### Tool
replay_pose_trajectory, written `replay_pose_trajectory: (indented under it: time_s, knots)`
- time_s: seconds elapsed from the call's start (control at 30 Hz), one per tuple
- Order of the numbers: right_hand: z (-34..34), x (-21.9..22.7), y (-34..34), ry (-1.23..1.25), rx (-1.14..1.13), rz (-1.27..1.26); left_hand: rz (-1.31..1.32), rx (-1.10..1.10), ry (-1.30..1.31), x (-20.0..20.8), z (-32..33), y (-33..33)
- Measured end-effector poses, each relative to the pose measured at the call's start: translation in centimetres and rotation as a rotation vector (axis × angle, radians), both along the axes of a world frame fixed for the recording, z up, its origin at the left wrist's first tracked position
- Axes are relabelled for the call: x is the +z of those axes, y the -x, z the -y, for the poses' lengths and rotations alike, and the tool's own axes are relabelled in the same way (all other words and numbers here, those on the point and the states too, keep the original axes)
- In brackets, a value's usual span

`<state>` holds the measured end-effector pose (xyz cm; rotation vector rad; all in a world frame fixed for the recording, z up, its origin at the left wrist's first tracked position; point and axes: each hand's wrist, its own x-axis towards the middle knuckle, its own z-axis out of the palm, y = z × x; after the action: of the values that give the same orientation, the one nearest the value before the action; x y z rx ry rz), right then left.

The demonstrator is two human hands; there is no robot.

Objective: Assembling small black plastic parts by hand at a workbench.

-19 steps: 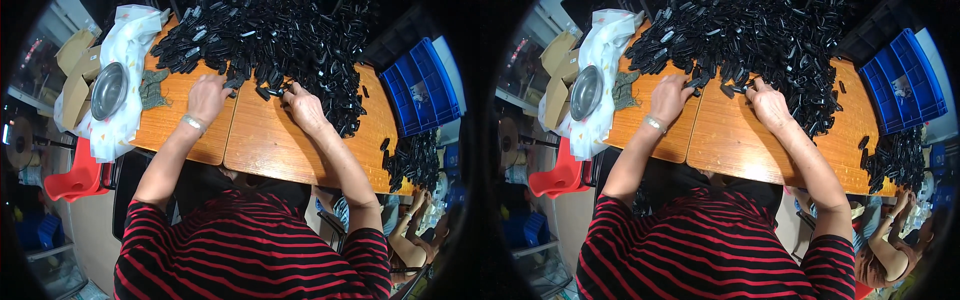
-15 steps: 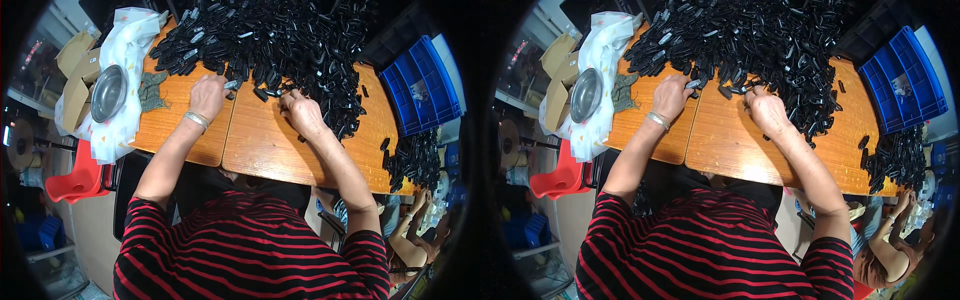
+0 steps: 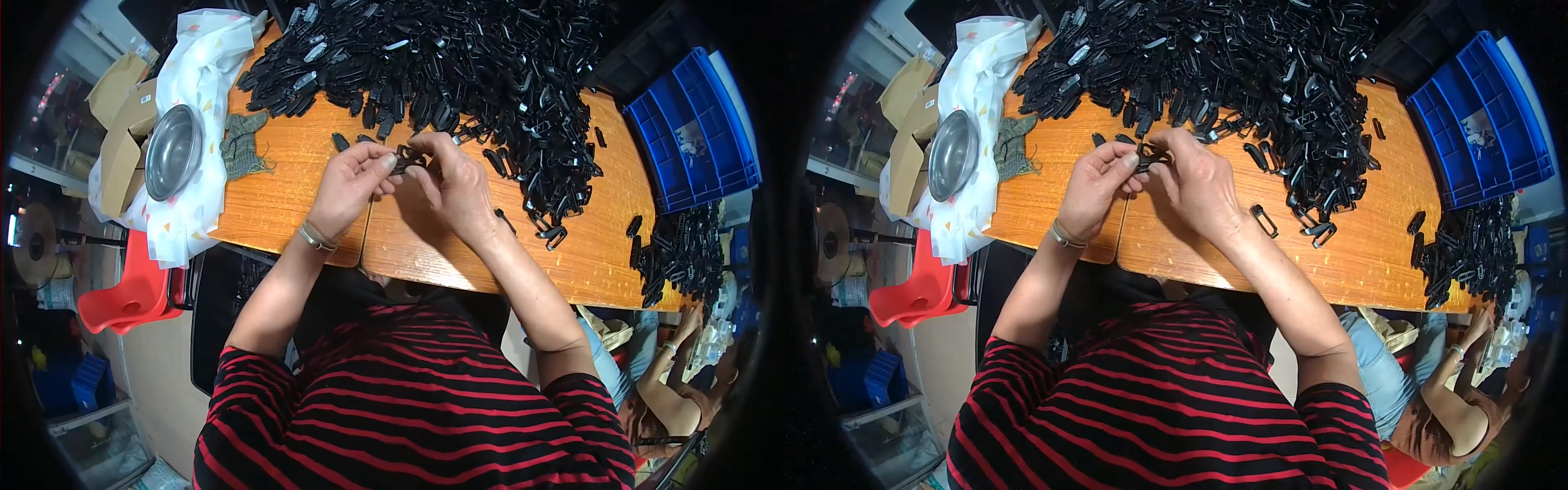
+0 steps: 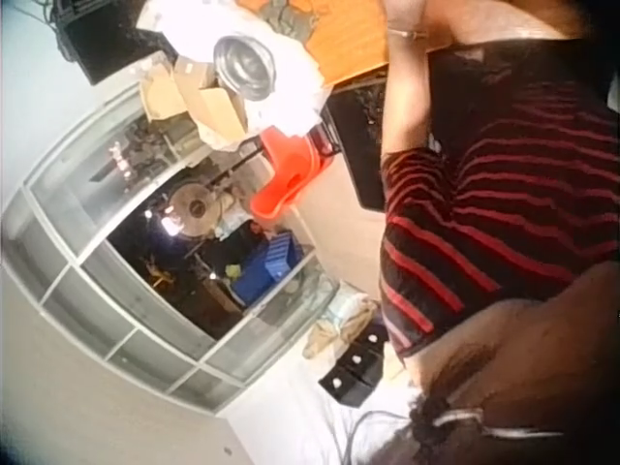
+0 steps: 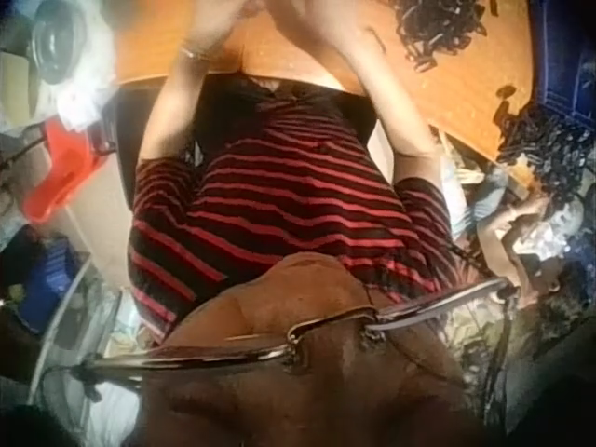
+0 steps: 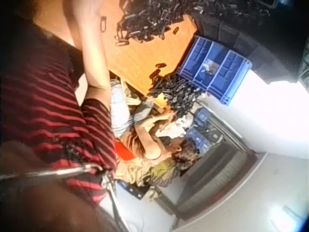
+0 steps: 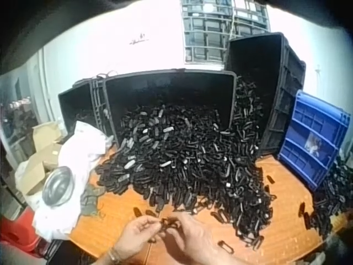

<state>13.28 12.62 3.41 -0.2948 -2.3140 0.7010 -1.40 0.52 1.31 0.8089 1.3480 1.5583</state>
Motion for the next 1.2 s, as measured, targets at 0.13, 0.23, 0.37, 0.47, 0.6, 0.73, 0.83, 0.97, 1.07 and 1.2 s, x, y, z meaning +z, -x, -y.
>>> replay_pose_trajectory:
  time_s: [0.13, 0.23, 0.37, 0.47, 0.6, 0.73, 0.83, 0.97, 1.07, 1.2]
  knots:
    - [1.0, -1.2, -0.2, 0.35, -0.034, 0.008, 0.166, 0.025, -0.136, 0.0, 0.7, -1.5]
    - [1.9, -1.4, -0.3, 0.469, -0.043, -0.017, 0.156, 0.077, -0.2, -0.4, 1.3, -2.5]
    - [2.8, -1.1, -0.4, 0.573, 0.017, -0.091, 0.261, 0.153, -0.269, -1.2, 1.3, -2.9]
    - [2.4, -0.9, -0.7, 0.616, -0.02, -0.062, 0.221, 0.16, -0.226, -0.7, 1.4, -3.0]
    - [2.4, -0.6, -0.8, 0.534, -0.038, -0.062, 0.143, 0.203, -0.212, -0.8, 1.6, -3.0]
    - [2.8, -0.3, -0.9, 0.417, -0.019, -0.049, 0.064, 0.209, -0.237, -1.0, 1.5, -3.0]
    - [2.8, -0.6, -0.9, 0.347, -0.026, -0.049, 0.031, 0.214, -0.243, -1.0, 1.6, -3.1]
    - [3.1, -1.0, -0.9, 0.248, -0.029, -0.091, -0.04, 0.241, -0.248, -1.0, 2.0, -3.7]
    - [4.0, -1.1, -0.9, 0.105, -0.036, -0.131, -0.202, 0.311, -0.269, -0.5, 2.2, -4.8]
    - [5.3, -2.3, -1.1, 0.115, -0.076, -0.192, -0.64, 0.375, -0.22, 0.4, 2.9, -5.5]
